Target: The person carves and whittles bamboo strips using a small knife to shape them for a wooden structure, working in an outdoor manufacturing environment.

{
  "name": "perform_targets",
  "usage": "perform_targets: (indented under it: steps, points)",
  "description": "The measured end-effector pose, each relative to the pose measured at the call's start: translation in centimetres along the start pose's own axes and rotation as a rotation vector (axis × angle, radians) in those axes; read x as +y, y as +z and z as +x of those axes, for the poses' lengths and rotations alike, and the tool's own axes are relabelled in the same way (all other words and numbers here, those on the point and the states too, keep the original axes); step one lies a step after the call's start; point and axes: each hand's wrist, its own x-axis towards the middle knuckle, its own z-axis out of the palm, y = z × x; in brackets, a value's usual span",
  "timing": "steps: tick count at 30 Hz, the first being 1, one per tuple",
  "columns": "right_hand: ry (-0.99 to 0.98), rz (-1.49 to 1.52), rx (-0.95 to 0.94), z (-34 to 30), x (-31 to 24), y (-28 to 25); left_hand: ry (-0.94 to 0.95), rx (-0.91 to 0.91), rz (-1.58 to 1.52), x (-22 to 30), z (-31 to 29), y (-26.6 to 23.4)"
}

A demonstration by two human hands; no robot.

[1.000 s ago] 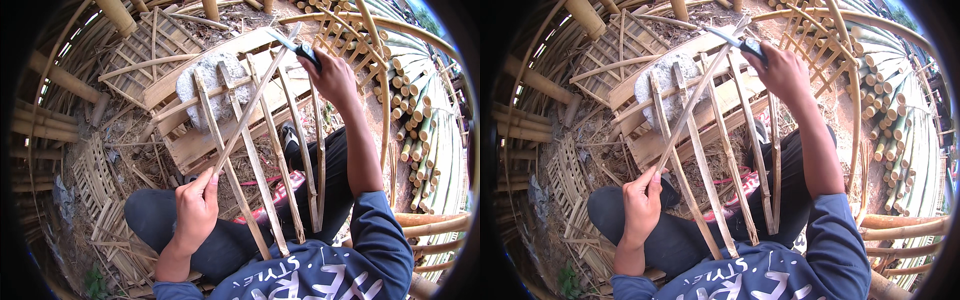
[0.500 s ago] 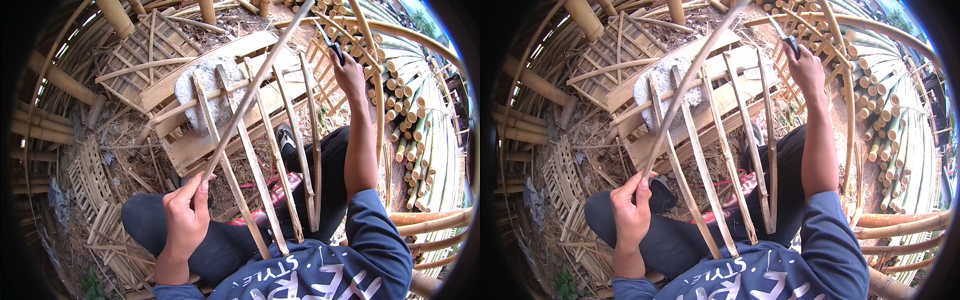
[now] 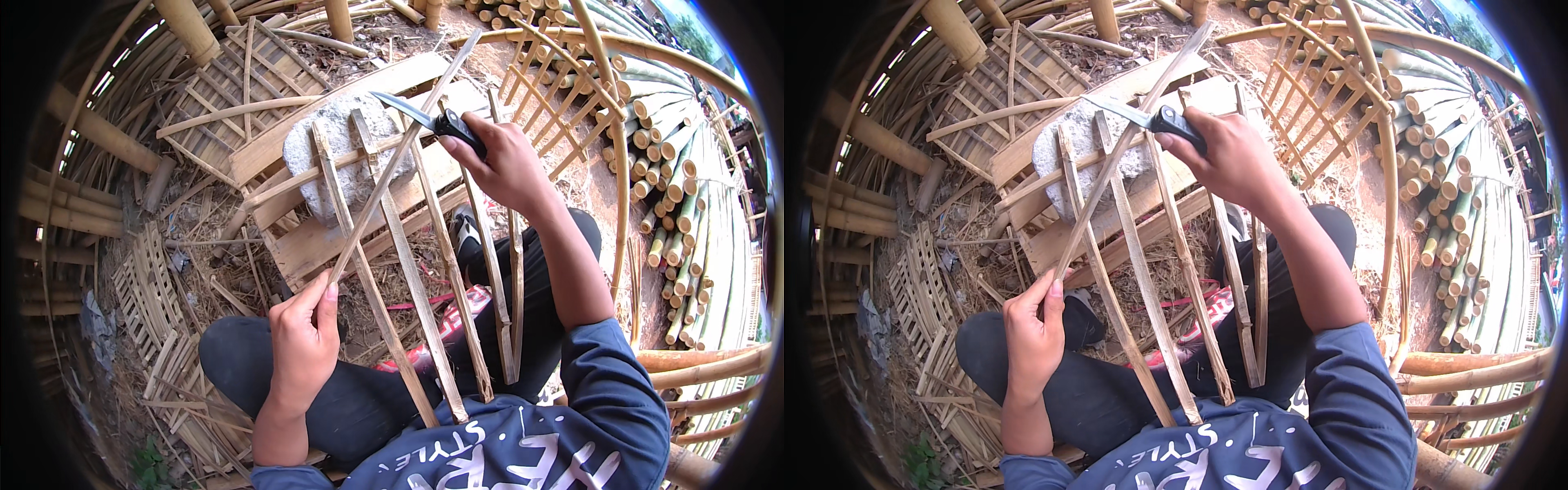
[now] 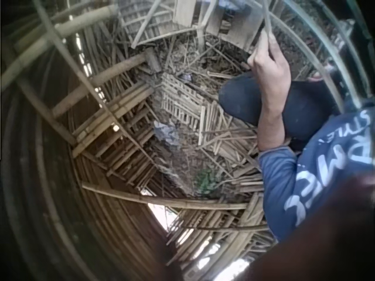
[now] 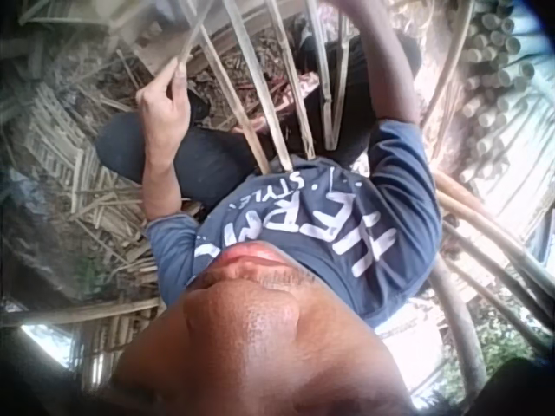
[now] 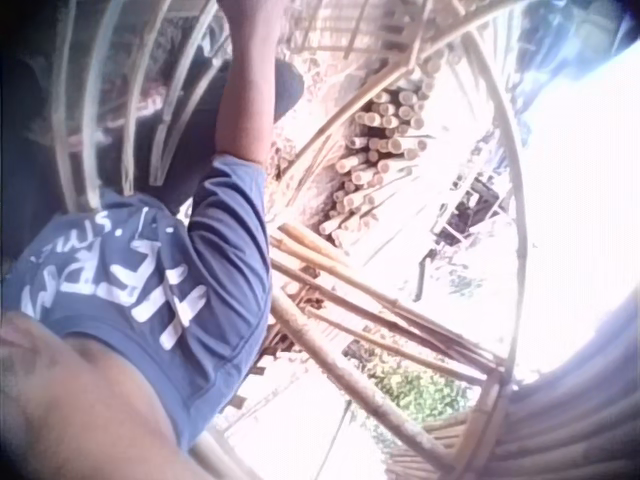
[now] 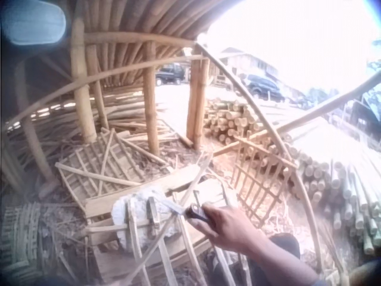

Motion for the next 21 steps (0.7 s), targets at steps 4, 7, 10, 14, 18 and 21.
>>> perform_targets:
  steps: [4, 7, 10, 14, 18, 21]
  points:
    - [-0.006, -0.139, 0.006, -0.1, 0.3, -0.4, 0.087, 0.037, 0.081, 0.2, 0.2, 0.1]
    - [-0.002, -0.156, 0.040, -0.2, 0.3, -0.5, 0.138, 0.058, 0.121, -0.4, 0.2, 0.2]
    - [0.038, -0.216, 0.067, -0.2, 0.8, -0.4, 0.146, 0.050, 0.139, -0.3, 0.0, 0.1]
    - [0.105, -0.264, 0.111, 0.2, 3.8, -1.3, 0.174, 0.045, 0.167, 0.2, -0.4, 0.3]
    - [0.158, -0.271, 0.086, 0.1, 3.9, -1.2, 0.149, 0.023, 0.137, 0.2, -0.3, 0.6]
    - [0.141, -0.266, 0.080, 0.3, 4.0, -1.6, 0.151, 0.028, 0.176, 0.0, -0.4, 0.5]
